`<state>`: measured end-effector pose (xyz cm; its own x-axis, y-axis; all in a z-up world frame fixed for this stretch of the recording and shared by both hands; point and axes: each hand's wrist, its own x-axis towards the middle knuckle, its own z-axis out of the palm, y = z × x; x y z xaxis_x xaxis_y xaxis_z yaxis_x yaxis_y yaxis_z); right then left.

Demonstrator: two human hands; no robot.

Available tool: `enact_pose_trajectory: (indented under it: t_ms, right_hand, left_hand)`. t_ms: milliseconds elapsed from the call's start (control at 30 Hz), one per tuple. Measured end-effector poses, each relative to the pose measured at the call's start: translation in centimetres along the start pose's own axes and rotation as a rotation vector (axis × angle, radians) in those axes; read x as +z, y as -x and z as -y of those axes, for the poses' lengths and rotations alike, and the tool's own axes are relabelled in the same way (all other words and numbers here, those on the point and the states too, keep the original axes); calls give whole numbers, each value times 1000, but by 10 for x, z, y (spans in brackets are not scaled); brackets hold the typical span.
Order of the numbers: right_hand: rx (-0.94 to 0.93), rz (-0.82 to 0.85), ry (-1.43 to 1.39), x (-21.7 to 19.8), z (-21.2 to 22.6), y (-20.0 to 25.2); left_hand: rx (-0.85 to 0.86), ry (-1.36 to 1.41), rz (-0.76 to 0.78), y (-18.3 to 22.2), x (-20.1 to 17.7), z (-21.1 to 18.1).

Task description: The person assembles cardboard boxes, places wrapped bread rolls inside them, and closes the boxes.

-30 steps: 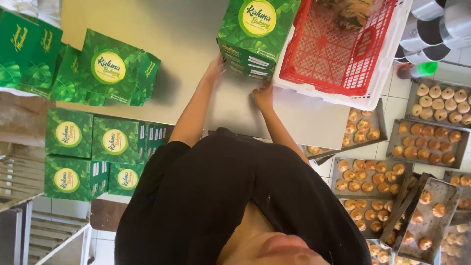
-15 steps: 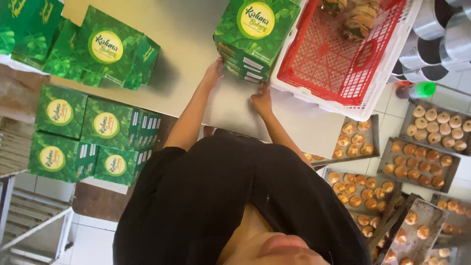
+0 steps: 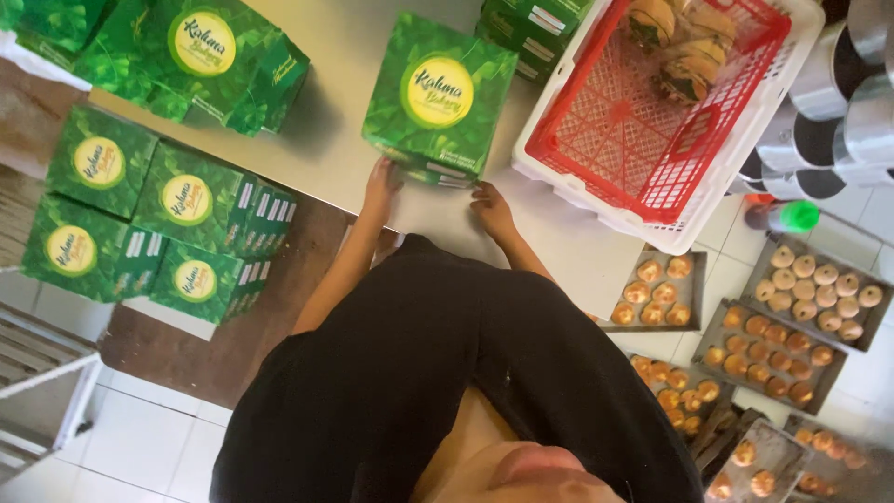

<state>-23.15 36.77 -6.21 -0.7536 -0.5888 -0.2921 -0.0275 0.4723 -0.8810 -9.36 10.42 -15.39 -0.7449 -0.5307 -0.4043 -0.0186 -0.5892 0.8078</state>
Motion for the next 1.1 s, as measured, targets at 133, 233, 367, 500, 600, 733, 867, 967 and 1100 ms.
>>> enact_pose_trajectory:
  t_ms: [133, 233, 367, 500, 600, 733, 867, 967, 1100]
  right_hand:
    - [27, 102, -106, -2, -2, -6]
    - [100, 189, -202, -1, 4, -10]
    - [186, 279, -144, 3, 25, -11]
    - [223, 384, -144, 14, 12, -20]
    - [205, 450, -180, 26, 0, -28]
    - [243, 489, -157, 35, 18, -32]
    - [293, 498, -13, 45, 32, -35]
    - [209, 483, 21, 53, 29, -48]
    - [114, 510, 82, 56, 86, -37]
  left_hand:
    - [16, 117, -87, 26, -24, 16]
    - [51, 118, -99, 46, -39, 26]
    - [109, -101, -263, 82, -37, 28]
    - [281, -797, -351, 120, -27, 11]
    - [182, -215, -400, 126, -23, 5]
    - [59, 174, -502, 140, -26, 8]
    - [67, 57, -526, 136, -59, 60]
    - [188, -184, -512, 126, -81, 75]
    - [237, -166, -376, 132, -60, -7]
